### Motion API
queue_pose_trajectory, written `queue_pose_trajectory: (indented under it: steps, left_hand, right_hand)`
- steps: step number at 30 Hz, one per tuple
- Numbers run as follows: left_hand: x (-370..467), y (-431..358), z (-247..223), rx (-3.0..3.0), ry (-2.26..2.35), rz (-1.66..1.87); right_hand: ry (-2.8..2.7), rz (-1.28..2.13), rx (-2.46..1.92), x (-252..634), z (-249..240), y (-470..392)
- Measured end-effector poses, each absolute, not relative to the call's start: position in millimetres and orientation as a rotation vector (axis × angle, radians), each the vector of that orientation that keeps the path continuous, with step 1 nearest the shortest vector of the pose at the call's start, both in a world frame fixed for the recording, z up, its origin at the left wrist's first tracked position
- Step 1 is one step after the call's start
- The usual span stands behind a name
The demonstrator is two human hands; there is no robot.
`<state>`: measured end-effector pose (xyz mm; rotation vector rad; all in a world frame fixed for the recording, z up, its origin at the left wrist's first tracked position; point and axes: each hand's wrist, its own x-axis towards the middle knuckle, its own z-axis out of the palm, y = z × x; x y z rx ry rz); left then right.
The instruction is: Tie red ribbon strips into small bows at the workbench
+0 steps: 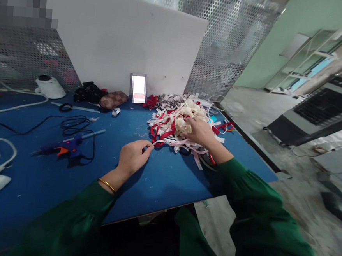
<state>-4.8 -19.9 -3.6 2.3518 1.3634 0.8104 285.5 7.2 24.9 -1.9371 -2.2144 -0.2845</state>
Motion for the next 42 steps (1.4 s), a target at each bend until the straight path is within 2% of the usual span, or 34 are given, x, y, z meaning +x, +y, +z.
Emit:
queue_pose_trajectory:
  steps: [5, 11, 16, 22, 25, 28, 31, 34, 39, 42]
  left_hand:
    - [-6.1, -19.8, -2.1, 2.337, 1.376, 0.800]
    - [-6.5, -15.8, -3.6, 2.311, 1.390, 0.786]
    - [-4.8, -11.0, -6.6, 2.311, 1.403, 0.726]
    - [-5.8, -7.0, -9.3, 2.295, 1.439, 0.705]
    - [-6.2, -5.8, -9.7, 2.304, 1.438, 0.708]
    - [-5.7, -6.2, -9.9, 2.313, 1.429, 0.715]
    - [-5.4, -7.8, -10.7, 2.321, 1.424, 0.715]
    - [-6.5, -8.7, -12.2, 2.331, 1.415, 0.712]
    - [-8.4, -8.1, -12.4, 2.318, 1.427, 0.726]
    - [-6.5, -9.0, -10.2, 2.308, 1.429, 0.718]
  right_hand:
    - [-2.106, -0.084, -2.275, 307.2, 13.9, 36.9]
    - [-1.308, 0.225, -2.005, 375.1, 47.8, 109.5]
    - [-1.017, 0.071, -1.901, 404.9, 61.1, 145.6]
    - [-1.273, -0.063, -2.249, 413.0, 51.2, 125.8]
    - [-1.370, -0.400, -2.312, 397.6, 49.7, 100.2]
    - [-1.509, -0.683, -2.094, 366.0, 49.4, 78.5]
    - [-2.021, -0.486, -1.918, 332.1, 42.2, 70.6]
    - [-2.300, -0.307, -1.975, 313.8, 27.6, 74.2]
    - [-2.007, -0.503, -2.164, 320.2, 15.1, 76.4]
    - [-1.945, -0.393, -2.105, 320.1, 23.2, 64.4]
